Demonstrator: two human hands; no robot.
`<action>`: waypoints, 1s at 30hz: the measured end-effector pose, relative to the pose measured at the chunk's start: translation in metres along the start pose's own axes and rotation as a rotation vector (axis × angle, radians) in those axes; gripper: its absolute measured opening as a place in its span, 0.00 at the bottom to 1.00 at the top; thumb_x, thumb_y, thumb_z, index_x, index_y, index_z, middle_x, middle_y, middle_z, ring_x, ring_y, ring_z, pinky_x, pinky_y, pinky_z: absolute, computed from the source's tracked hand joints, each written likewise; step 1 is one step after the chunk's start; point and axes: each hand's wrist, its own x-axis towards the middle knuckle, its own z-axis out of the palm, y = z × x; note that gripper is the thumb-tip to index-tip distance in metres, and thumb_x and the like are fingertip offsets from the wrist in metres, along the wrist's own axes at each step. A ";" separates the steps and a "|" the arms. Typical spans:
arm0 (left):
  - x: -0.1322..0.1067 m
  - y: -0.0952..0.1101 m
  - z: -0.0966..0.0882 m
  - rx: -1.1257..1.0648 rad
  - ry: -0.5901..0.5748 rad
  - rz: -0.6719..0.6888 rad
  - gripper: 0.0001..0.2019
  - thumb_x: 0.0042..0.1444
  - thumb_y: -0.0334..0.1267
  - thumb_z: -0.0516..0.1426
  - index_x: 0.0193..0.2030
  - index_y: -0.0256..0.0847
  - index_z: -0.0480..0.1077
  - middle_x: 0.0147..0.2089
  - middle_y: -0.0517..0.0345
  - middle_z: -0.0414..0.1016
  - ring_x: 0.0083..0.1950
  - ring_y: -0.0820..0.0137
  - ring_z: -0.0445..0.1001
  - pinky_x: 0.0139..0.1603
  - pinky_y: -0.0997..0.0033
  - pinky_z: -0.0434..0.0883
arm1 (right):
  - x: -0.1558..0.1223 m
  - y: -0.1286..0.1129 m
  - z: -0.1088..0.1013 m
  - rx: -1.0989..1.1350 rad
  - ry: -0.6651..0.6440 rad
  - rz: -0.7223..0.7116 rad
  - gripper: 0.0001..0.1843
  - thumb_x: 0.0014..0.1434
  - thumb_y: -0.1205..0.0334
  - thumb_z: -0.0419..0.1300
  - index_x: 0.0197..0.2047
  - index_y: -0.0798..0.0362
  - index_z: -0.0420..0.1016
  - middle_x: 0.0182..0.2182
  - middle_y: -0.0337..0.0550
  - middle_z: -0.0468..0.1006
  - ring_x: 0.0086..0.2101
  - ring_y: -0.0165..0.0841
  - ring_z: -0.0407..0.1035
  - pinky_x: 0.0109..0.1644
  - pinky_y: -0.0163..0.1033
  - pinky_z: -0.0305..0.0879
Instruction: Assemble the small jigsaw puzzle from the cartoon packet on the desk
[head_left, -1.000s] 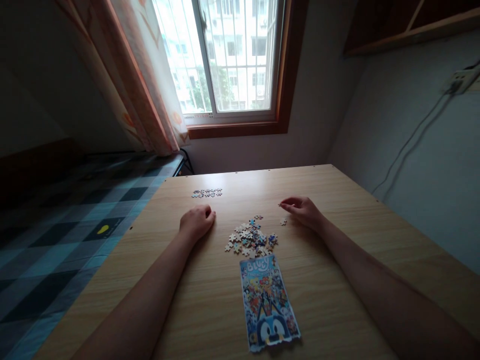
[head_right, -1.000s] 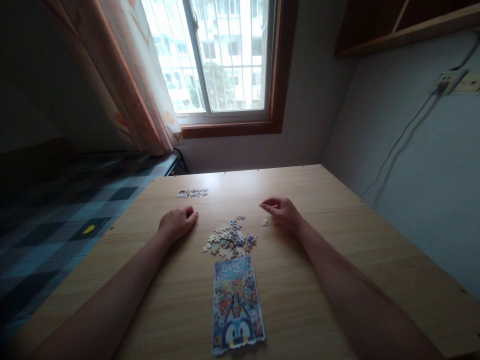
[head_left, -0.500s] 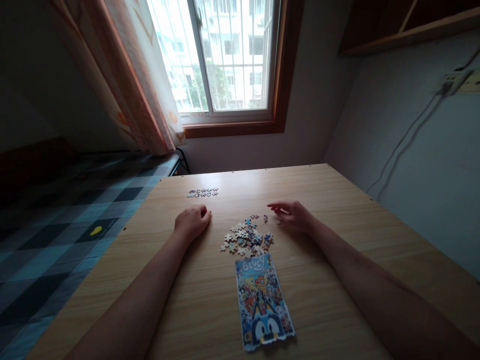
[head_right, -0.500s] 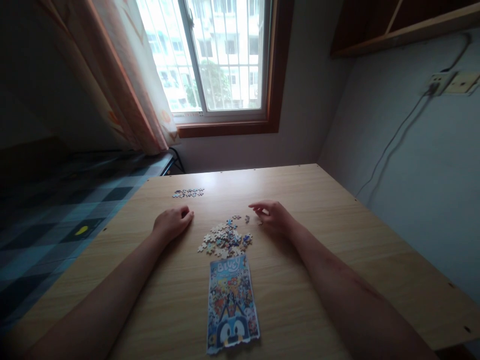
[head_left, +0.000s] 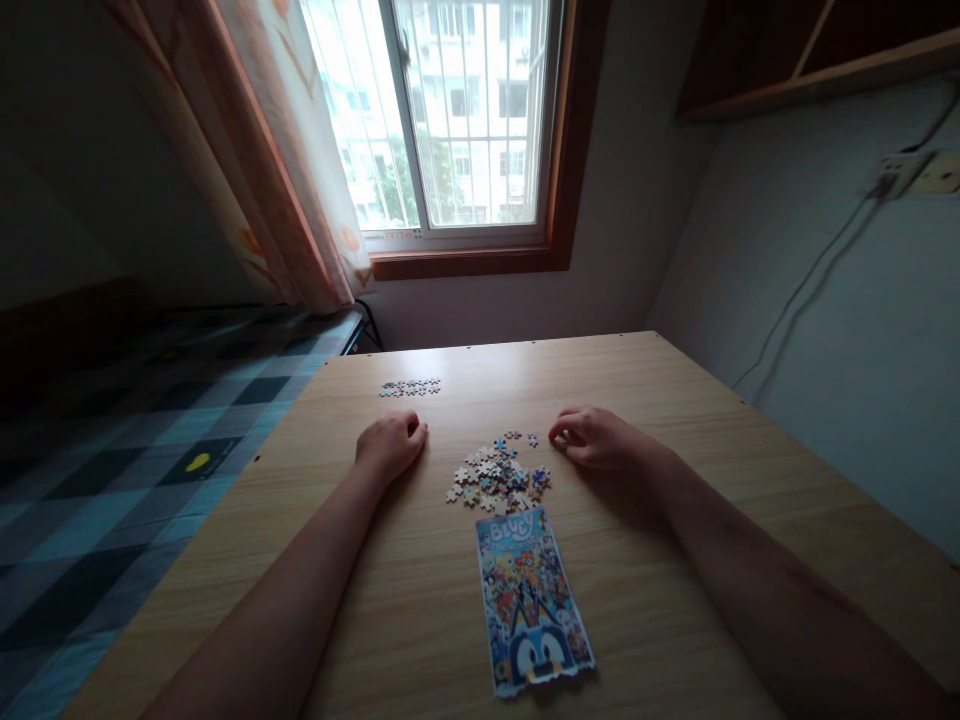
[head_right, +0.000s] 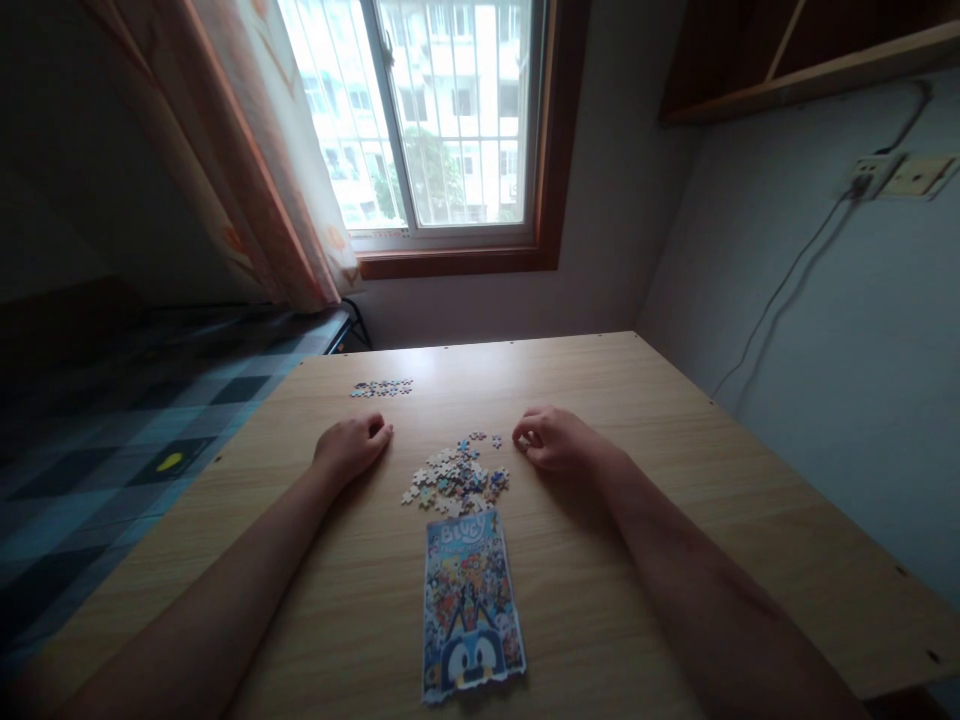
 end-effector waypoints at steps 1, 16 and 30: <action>0.000 0.000 0.000 -0.002 0.000 0.001 0.16 0.62 0.48 0.49 0.36 0.43 0.73 0.40 0.51 0.79 0.40 0.61 0.75 0.34 0.67 0.62 | 0.000 0.001 -0.001 0.002 -0.014 0.007 0.10 0.55 0.68 0.60 0.39 0.51 0.82 0.36 0.43 0.78 0.33 0.30 0.69 0.38 0.34 0.63; -0.002 0.000 0.005 -0.160 0.079 0.163 0.13 0.63 0.46 0.51 0.33 0.43 0.71 0.37 0.54 0.78 0.38 0.65 0.74 0.36 0.68 0.65 | 0.007 -0.001 0.025 0.476 0.194 0.168 0.12 0.55 0.54 0.66 0.33 0.56 0.78 0.25 0.40 0.75 0.26 0.28 0.65 0.29 0.33 0.60; -0.036 0.082 -0.010 -0.712 0.158 0.737 0.12 0.60 0.42 0.61 0.49 0.43 0.78 0.43 0.52 0.81 0.39 0.69 0.79 0.41 0.67 0.76 | 0.018 -0.059 0.048 0.967 0.294 0.114 0.16 0.52 0.50 0.70 0.35 0.54 0.76 0.31 0.43 0.80 0.34 0.33 0.76 0.40 0.40 0.74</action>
